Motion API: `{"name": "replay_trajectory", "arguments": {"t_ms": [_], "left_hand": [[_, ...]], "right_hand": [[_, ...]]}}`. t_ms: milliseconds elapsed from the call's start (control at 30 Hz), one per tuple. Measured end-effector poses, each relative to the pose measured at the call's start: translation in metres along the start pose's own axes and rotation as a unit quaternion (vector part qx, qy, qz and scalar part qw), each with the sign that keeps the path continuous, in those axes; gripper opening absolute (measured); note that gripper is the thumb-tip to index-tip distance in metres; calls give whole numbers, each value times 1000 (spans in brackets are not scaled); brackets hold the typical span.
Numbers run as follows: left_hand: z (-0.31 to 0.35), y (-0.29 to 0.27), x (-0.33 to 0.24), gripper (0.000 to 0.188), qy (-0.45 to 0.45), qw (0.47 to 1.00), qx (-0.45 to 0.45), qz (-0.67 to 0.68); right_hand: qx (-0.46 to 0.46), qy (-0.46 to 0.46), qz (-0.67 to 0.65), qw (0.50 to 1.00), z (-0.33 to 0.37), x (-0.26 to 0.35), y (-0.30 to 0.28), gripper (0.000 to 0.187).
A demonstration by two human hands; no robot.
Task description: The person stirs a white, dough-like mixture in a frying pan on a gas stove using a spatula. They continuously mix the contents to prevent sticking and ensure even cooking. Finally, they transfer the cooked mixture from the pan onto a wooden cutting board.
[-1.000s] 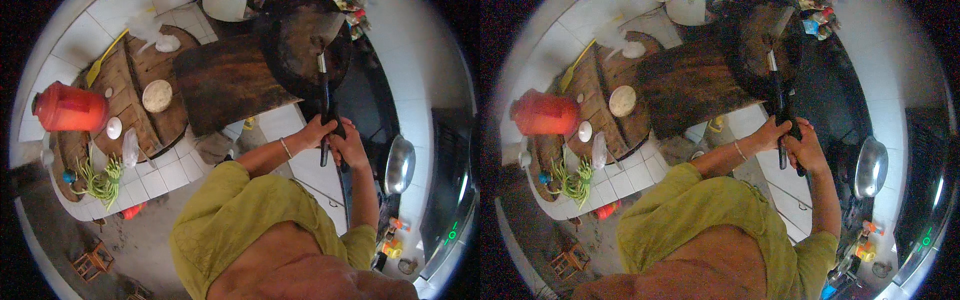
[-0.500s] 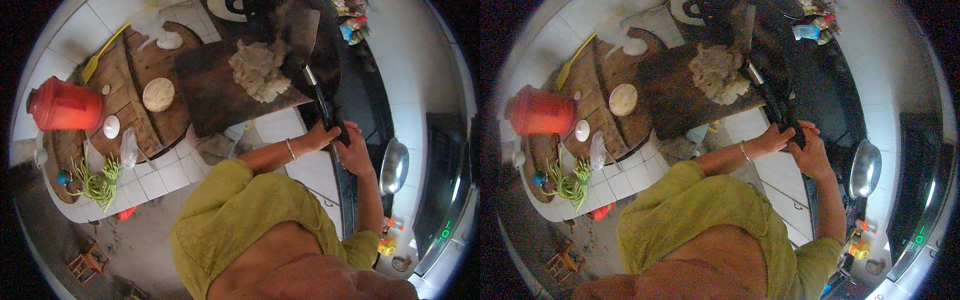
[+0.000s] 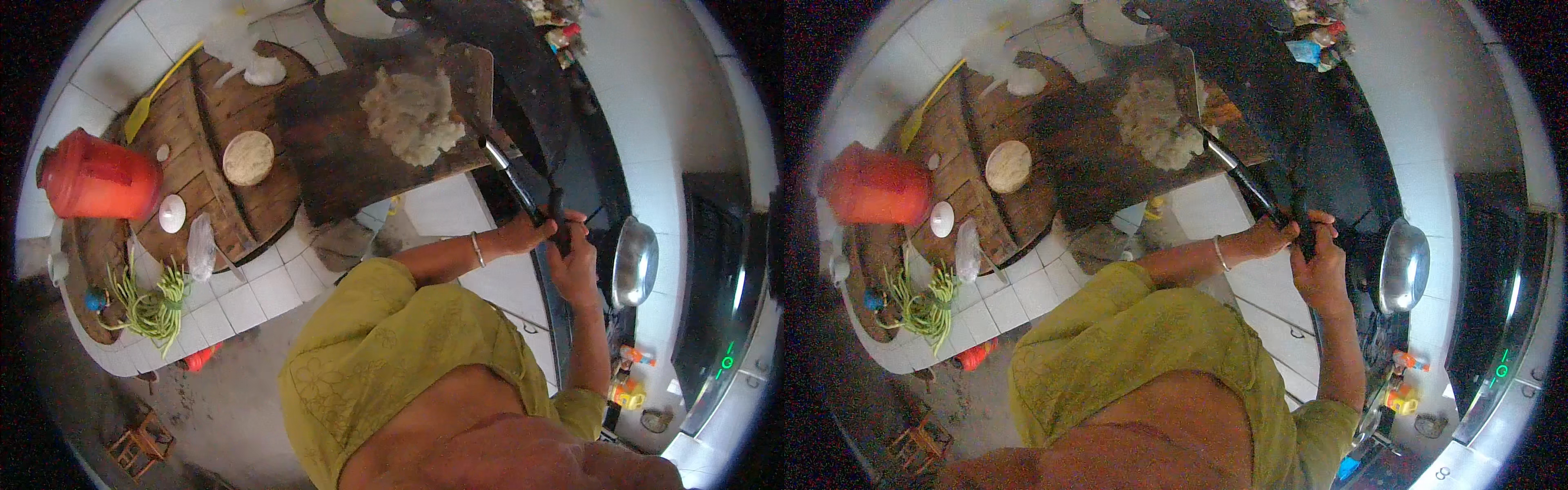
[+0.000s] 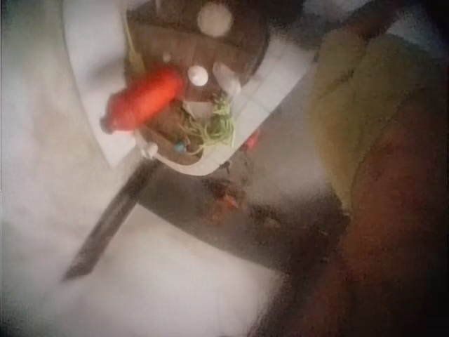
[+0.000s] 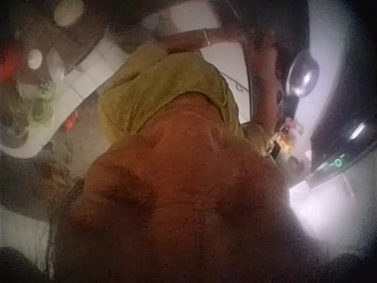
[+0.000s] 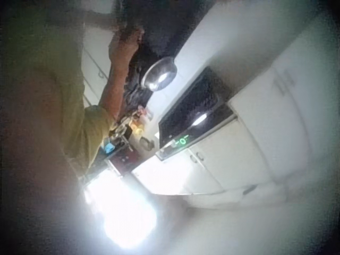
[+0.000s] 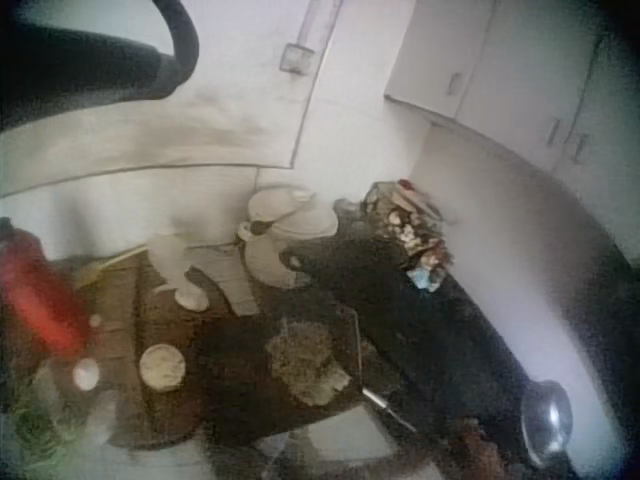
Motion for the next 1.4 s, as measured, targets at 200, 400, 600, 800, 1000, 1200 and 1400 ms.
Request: {"name": "replay_trajectory", "arguments": {"t_ms": [200,400,600,800,1000,1200,1400], "left_hand": [[6,15,-1,65,-20,998,22,-49],[12,23,2,63,-49,991,25,-122],[13,45,-13,49,-107,976,28,-189],[17,56,-24,31,-237,948,-39,-209],[30,56,-12,29,-247,941,-34,-228],[57,71,-5,32,-377,912,31,-158],[69,119,9,34,-417,898,48,-128]], "right_hand": [[-35,37,-38,998,21,3,-3,37],[-80,5,-77,994,38,10,-5,38],[14,112,-270,956,58,-7,-6,39],[74,216,-450,863,72,-4,4,21],[46,267,-593,758,90,-6,23,23],[30,293,-734,612,129,-18,32,18],[63,225,-835,498,183,-55,38,16]]}}
Point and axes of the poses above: each hand's wrist, its own z-axis away from the middle knuckle, its own y-axis out of the palm, x = y × z, the point moved 3 cm from there along -z, towards the middle knuckle, and after that the axes turned 12 degrees about y, right-handed, at the moved point
